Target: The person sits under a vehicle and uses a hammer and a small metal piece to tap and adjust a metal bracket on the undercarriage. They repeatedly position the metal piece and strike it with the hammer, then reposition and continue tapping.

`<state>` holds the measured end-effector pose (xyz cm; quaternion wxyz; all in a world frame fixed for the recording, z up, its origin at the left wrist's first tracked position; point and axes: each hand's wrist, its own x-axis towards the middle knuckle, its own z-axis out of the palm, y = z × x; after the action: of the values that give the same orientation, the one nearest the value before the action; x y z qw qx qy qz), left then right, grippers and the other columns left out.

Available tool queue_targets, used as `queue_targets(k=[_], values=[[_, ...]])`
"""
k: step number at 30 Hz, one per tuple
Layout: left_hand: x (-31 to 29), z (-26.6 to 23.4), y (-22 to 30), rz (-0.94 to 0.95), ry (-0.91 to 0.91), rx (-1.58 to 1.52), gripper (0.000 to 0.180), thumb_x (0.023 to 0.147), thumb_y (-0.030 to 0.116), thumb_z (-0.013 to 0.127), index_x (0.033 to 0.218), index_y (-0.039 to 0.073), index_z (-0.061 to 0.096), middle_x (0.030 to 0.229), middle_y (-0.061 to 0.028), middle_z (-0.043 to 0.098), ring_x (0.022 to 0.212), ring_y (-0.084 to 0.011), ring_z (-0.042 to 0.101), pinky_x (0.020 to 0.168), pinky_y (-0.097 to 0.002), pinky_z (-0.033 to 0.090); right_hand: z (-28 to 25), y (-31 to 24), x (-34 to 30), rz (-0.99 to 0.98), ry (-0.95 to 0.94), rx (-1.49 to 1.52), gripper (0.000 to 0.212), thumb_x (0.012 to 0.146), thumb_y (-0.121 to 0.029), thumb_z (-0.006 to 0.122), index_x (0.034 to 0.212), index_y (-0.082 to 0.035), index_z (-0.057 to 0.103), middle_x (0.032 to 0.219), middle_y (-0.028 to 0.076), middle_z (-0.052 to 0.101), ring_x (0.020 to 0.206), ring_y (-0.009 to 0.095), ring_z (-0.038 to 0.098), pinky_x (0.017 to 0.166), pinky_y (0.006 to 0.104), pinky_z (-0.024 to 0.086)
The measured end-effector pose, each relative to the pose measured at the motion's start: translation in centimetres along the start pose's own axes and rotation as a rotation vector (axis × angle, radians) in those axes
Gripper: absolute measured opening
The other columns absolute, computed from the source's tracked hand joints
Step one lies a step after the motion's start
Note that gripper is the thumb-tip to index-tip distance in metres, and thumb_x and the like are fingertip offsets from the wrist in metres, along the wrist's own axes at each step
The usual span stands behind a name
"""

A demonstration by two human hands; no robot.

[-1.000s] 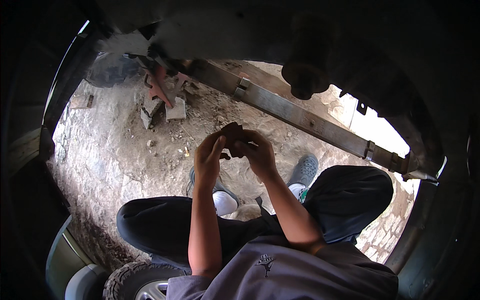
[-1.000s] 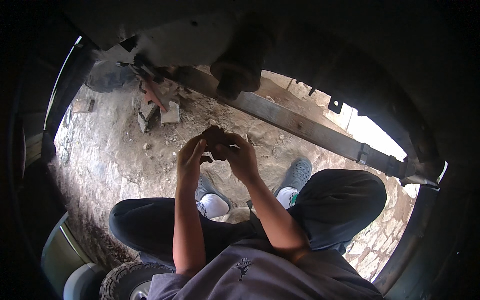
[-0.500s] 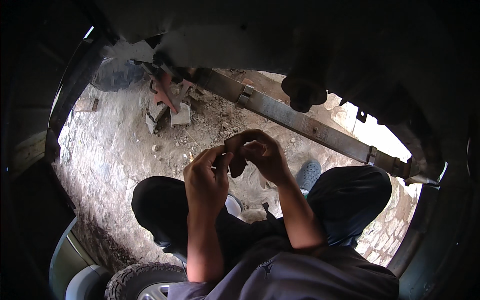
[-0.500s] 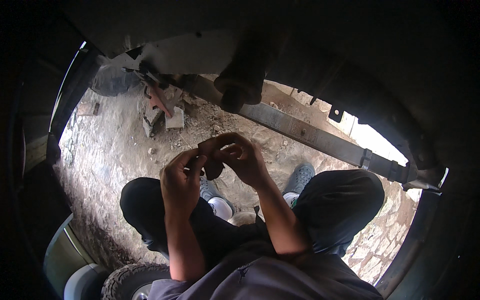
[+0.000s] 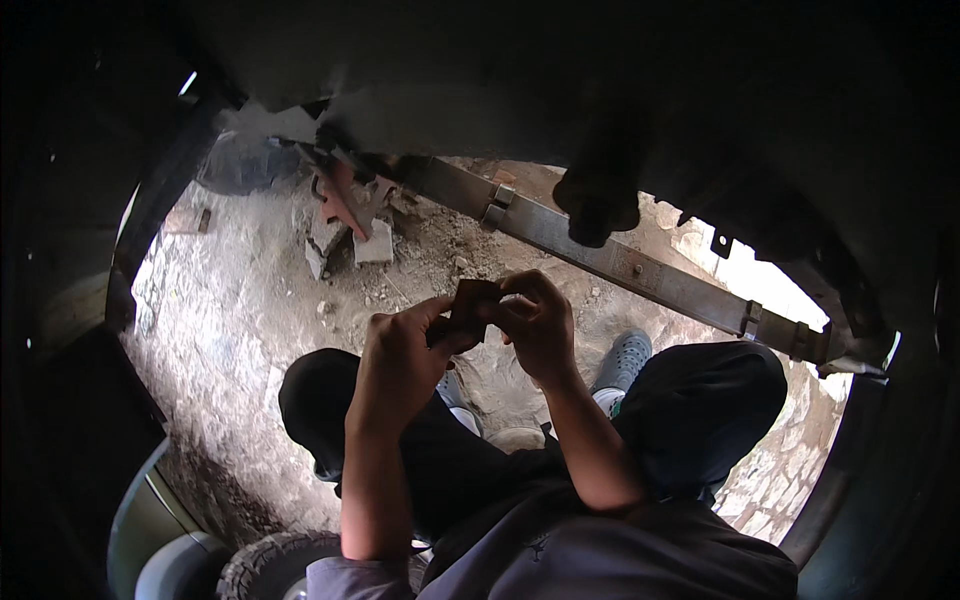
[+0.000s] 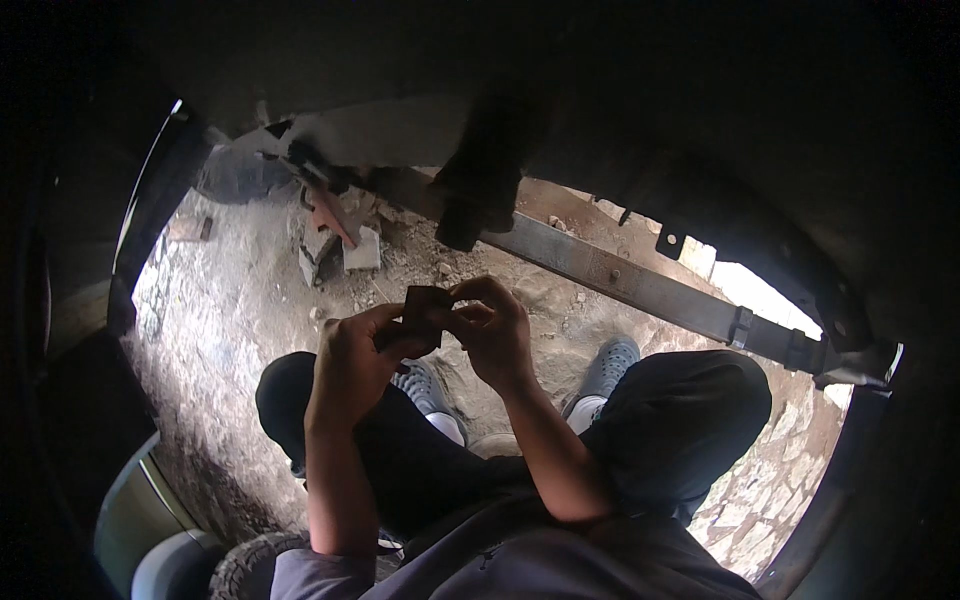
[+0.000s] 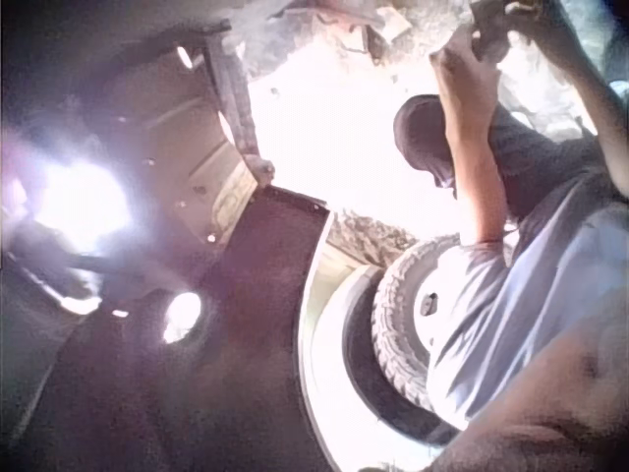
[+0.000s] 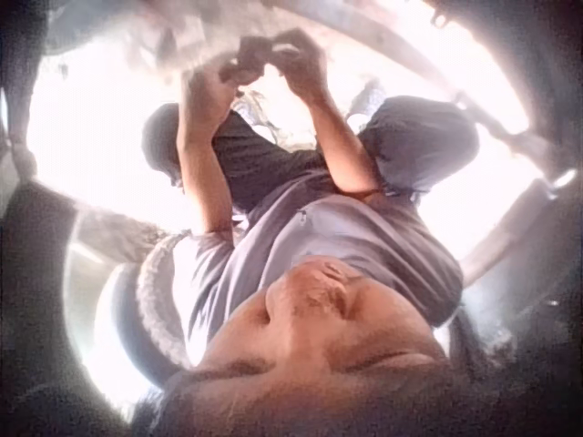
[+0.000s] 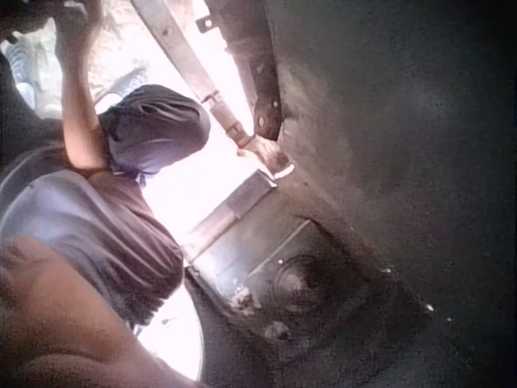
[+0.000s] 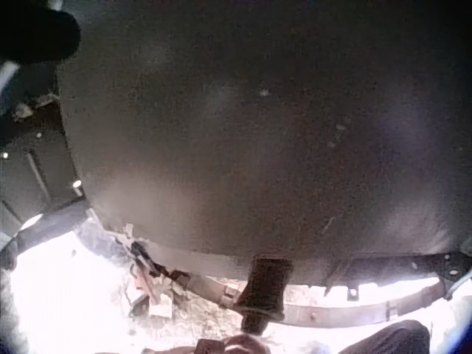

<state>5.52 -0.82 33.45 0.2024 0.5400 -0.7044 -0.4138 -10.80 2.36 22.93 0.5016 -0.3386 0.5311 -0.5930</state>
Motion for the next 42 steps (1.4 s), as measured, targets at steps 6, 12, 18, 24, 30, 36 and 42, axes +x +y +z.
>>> queue_targets(k=[6, 12, 18, 24, 30, 36, 42], values=[[-0.2, 2.1, -0.9, -0.138, -0.056, -0.056, 0.016, 0.088, 0.01, 0.075, 0.101, 0.0, 0.077, 0.074, -0.0148, 0.074, 0.065, -0.0225, 0.075, 0.065, -0.0342, 0.058, -0.7, 2.9, -0.1, -0.155, 0.123, -0.012, 0.021, 0.085, -0.002, 0.083, 0.097, -0.003, 0.066, 0.103, 0.006, 0.07, 0.089, 0.012, 0.069, 0.073, 0.0263, 0.057], [0.6, 3.5, -1.7, 0.044, 0.048, -0.036, 0.014, 0.091, 0.011, 0.072, 0.099, 0.002, 0.079, 0.08, -0.0117, 0.077, 0.071, -0.0188, 0.076, 0.066, -0.0331, 0.058, -0.3, 3.0, 0.1, 0.059, 0.024, 0.371, 0.029, 0.097, -0.017, 0.075, 0.117, -0.004, 0.06, 0.106, 0.007, 0.068, 0.096, 0.012, 0.065, 0.084, 0.0282, 0.053], [0.3, 5.6, -2.5, 0.046, 0.01, -0.164, 0.016, 0.093, 0.011, 0.069, 0.104, 0.003, 0.078, 0.081, -0.0117, 0.077, 0.072, -0.0209, 0.076, 0.068, -0.0333, 0.059, -0.9, 3.0, -0.3, 0.227, -0.113, 0.653, 0.031, 0.101, -0.021, 0.069, 0.125, -0.003, 0.059, 0.109, 0.005, 0.067, 0.103, 0.012, 0.062, 0.088, 0.027, 0.049], [1.5, 6.6, -4.1, -0.032, 0.061, -0.059, 0.022, 0.093, 0.015, 0.073, 0.11, 0.001, 0.075, 0.087, -0.0177, 0.077, 0.075, -0.0259, 0.076, 0.07, -0.0372, 0.059, -1.1, 2.2, 3.9, 0.107, -0.001, 0.145, 0.022, 0.107, -0.024, 0.055, 0.113, -0.003, 0.059, 0.103, 0.01, 0.07, 0.078, 0.016, 0.069, 0.064, 0.0304, 0.055], [1.4, 6.9, -3.8, 0.003, -0.017, -0.026, 0.035, 0.091, 0.023, 0.077, 0.118, 0.002, 0.071, 0.093, -0.0207, 0.076, 0.085, -0.033, 0.076, 0.079, -0.0402, 0.058, -5.2, 4.2, 12.9, -0.031, 0.184, -0.78, 0.028, 0.093, -0.025, 0.066, 0.102, 0.001, 0.068, 0.086, 0.013, 0.073, 0.058, 0.02, 0.07, 0.058, 0.0335, 0.057], [2.2, 6.9, -5.6, -0.065, -0.067, -0.015, 0.029, 0.094, 0.022, 0.073, 0.116, 0.003, 0.073, 0.092, -0.0151, 0.078, 0.076, -0.0242, 0.077, 0.072, -0.0365, 0.06, -3.8, 3.8, 13.7, -0.171, 0.266, -1.037, 0.033, 0.087, -0.035, 0.072, 0.102, -0.006, 0.073, 0.098, 0.016, 0.076, 0.094, 0.035, 0.072, 0.09, 0.0462, 0.052], [9.5, 9.4, -6.4, -0.297, 0.097, -0.507, 0.034, 0.097, 0.032, 0.07, 0.102, -0.001, 0.073, 0.082, -0.0109, 0.075, 0.065, -0.0183, 0.074, 0.056, -0.0323, 0.058, -4.3, 5.1, 14.8, -0.282, 0.348, -1.084, 0.035, 0.082, -0.035, 0.08, 0.103, -0.007, 0.074, 0.101, 0.017, 0.076, 0.102, 0.037, 0.07, 0.094, 0.0468, 0.051]])
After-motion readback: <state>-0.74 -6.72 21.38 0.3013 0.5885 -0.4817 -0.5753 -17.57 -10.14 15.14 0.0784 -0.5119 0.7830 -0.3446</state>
